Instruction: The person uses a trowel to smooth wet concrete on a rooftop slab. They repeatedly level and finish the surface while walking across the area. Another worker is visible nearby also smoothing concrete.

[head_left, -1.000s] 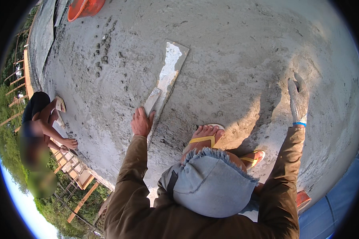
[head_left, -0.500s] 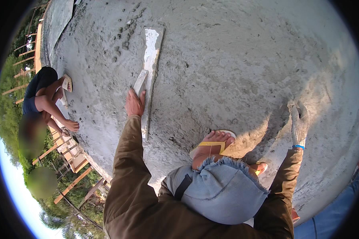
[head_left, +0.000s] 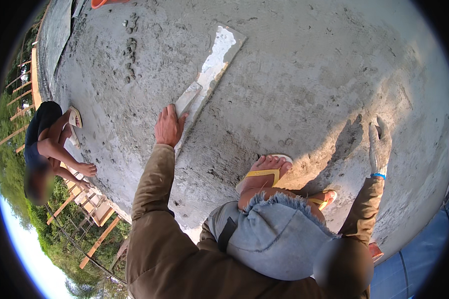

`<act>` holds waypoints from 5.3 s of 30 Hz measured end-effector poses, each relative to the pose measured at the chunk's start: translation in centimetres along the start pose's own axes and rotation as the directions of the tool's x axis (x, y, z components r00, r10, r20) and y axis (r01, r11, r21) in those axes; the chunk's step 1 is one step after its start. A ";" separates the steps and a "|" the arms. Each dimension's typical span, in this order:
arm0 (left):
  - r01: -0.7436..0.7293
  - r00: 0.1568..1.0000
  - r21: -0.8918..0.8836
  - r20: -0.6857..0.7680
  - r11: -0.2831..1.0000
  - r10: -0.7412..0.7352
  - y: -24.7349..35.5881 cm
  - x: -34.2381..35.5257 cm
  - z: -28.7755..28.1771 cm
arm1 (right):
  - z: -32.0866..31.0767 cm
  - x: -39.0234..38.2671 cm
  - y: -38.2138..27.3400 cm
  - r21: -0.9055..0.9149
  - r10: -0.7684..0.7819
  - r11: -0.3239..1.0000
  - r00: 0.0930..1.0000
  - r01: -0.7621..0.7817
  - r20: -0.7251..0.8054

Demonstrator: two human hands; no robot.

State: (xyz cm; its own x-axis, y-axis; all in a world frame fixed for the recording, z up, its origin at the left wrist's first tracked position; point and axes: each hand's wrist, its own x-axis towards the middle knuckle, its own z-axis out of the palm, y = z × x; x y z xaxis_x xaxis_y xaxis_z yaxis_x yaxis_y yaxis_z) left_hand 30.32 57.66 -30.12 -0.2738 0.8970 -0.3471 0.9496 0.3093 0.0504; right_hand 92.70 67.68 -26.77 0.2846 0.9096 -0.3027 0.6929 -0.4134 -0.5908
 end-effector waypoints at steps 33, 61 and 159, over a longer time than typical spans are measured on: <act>-0.214 0.975 -0.076 -0.084 0.974 0.208 9.5 -5.9 6.1 | 1.9 0.0 2.8 0.006 -0.095 0.995 0.992 0.095 0.078; -0.580 0.497 -0.568 0.321 0.584 0.806 60.9 1.5 2.8 | 10.5 -2.4 7.3 0.605 0.269 0.793 0.931 -0.068 -0.248; -0.640 0.758 -0.326 -0.126 0.695 0.640 35.5 -13.3 -21.6 | -13.8 10.2 15.4 -0.321 0.166 0.933 0.986 -0.164 -0.021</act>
State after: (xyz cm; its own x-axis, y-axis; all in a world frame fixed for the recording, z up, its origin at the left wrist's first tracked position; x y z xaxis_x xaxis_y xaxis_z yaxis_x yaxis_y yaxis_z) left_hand 64.35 63.52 -3.45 0.3805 0.9178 -0.1134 0.7860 -0.2564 0.5625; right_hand 115.46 71.18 -28.65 0.4097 0.8291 -0.3804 0.8125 -0.5213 -0.2611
